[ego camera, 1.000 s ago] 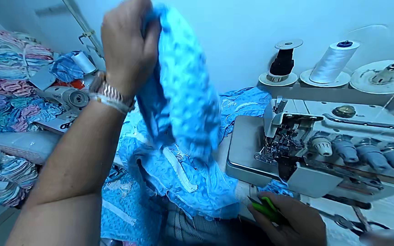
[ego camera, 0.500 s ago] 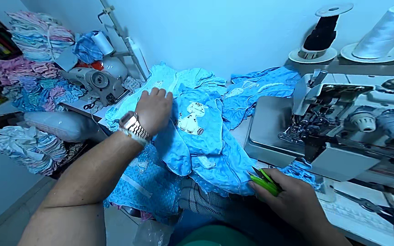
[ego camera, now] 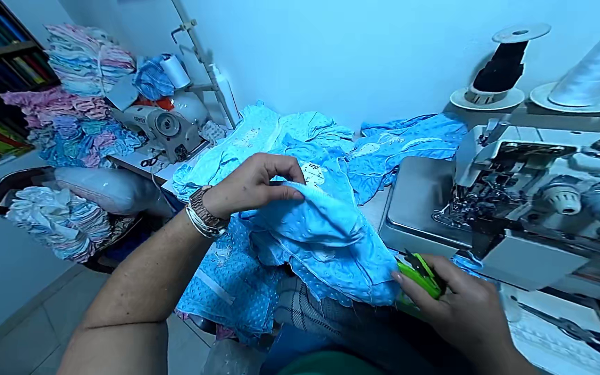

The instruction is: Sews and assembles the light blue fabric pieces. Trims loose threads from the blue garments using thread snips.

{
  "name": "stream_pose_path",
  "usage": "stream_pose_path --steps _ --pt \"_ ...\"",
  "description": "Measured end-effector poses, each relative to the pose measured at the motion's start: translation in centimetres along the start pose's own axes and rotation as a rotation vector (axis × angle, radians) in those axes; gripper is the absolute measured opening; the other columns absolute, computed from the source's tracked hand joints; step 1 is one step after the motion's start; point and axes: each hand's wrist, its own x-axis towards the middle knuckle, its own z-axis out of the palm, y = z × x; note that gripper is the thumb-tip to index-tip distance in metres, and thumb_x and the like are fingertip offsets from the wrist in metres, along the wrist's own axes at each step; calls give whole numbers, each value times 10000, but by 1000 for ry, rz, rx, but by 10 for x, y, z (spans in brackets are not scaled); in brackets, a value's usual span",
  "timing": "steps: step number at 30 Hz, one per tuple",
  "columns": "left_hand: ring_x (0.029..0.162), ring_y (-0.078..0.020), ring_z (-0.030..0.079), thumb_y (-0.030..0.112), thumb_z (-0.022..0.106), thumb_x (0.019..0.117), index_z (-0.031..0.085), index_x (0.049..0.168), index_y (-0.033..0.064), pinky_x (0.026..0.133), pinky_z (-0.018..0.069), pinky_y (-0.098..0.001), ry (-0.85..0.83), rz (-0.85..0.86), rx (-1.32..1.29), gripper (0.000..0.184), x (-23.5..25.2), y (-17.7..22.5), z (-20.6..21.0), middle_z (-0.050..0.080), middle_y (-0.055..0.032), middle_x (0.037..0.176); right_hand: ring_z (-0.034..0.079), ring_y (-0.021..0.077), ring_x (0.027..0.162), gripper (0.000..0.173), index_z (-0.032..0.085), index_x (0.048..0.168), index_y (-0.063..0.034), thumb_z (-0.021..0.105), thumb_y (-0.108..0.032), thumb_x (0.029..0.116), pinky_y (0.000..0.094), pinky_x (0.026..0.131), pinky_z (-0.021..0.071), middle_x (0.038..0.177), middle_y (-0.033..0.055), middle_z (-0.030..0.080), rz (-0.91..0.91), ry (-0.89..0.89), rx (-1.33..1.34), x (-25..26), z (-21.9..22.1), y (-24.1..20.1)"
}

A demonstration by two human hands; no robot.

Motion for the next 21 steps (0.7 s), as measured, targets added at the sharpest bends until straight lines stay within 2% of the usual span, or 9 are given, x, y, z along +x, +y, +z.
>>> stream_pose_path --steps 3,7,12,17,21 --pt "782 16 657 -46 623 927 639 975 58 735 559 -167 94 28 -358 116 9 4 11 693 69 845 612 75 629 432 705 992 -16 614 -438 972 242 557 507 754 60 676 -69 115 50 23 -2 -16" --pt "785 22 645 -29 514 994 616 1034 91 724 540 -152 105 73 -552 162 20 3 29 678 75 854 623 75 684 384 686 1029 -20 604 -394 988 230 603 511 795 69 679 -190 175 55 52 -14 -34" --pt "795 23 650 -24 477 1008 637 1044 74 736 541 -155 81 73 -567 191 30 7 38 687 71 854 637 170 695 326 704 1055 -21 591 -317 979 317 618 507 789 93 682 -355 189 -12 74 -20 -38" --pt "761 17 644 -16 508 1003 640 1023 36 706 540 -157 60 43 -536 143 36 10 44 678 57 826 591 149 651 342 709 1053 -39 590 -355 996 296 594 460 733 58 647 -481 165 9 75 -17 -41" --pt "753 14 632 -17 537 993 637 1010 18 696 530 -158 27 73 -518 107 41 8 51 666 48 821 589 125 653 324 696 1063 -44 589 -343 1000 267 595 463 735 50 642 -482 173 58 70 -13 -44"
